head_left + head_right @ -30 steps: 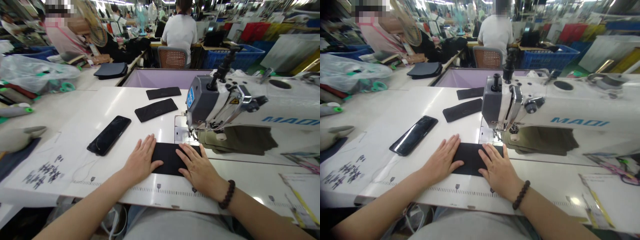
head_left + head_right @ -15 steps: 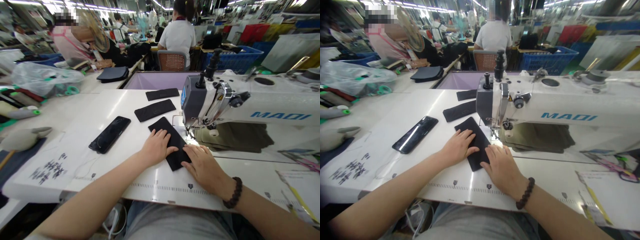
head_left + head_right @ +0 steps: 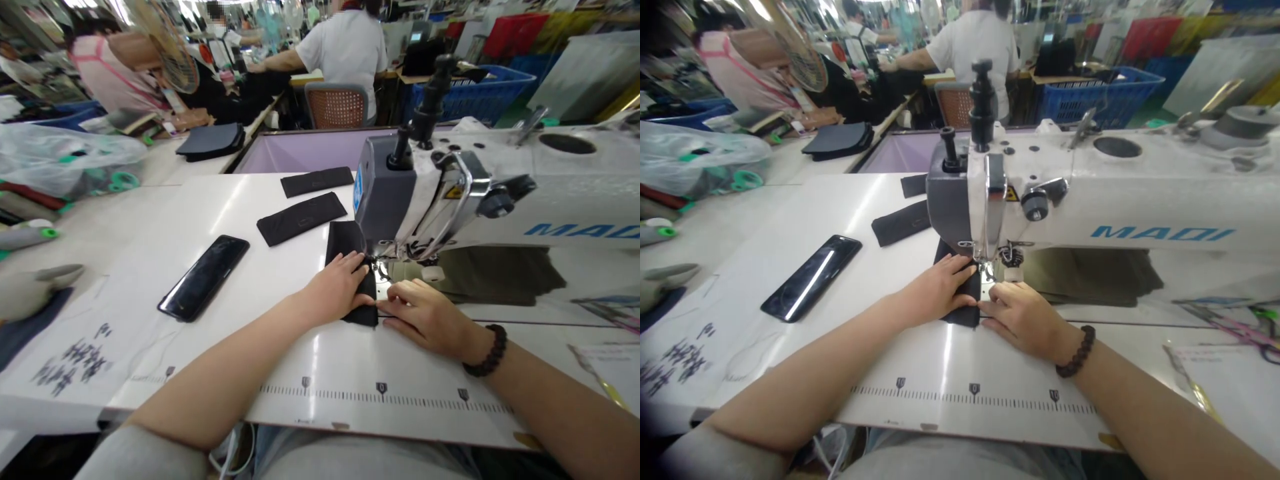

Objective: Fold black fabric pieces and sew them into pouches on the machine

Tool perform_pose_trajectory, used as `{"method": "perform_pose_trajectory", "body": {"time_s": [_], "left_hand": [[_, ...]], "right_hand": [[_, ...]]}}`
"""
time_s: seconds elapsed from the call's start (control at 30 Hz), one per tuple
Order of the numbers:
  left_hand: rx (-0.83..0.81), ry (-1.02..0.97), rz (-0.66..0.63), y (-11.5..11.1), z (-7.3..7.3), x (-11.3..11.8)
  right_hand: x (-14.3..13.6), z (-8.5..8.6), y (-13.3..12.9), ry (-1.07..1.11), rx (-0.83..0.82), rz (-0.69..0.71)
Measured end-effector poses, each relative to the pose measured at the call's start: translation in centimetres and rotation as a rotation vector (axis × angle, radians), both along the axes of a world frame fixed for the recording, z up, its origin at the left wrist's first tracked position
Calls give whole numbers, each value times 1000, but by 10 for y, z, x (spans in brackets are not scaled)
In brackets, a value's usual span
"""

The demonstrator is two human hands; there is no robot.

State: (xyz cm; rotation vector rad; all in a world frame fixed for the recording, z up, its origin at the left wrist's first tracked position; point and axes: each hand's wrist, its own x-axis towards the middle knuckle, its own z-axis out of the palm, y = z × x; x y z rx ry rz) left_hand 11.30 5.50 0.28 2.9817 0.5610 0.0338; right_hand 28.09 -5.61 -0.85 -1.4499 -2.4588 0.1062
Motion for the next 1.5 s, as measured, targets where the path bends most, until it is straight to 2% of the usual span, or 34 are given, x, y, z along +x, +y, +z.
{"method": "perform_pose_trajectory", "body": {"time_s": [0.1,0.27,0.5,0.67,0.83,1.5], "left_hand": [[15,12,19,-2,-1,-2],[91,22,131,-6,-1,-8],[65,-62,131,1,-5,1],[20,-111,52,9,-14,9],[2,-108,-17,17,-17,9],[-17,-99,-31,22,-16,11]], "right_hand": [[-1,-1,0,10,-10,-14],[-4,-2,2,-21,-27,-22],[-2,-2,5,-20,-26,-66],[1,-3,6,-1,-16,-89],[1,-3,5,-14,4,-83],[-1,-4,6,-49,36,-99]]}}
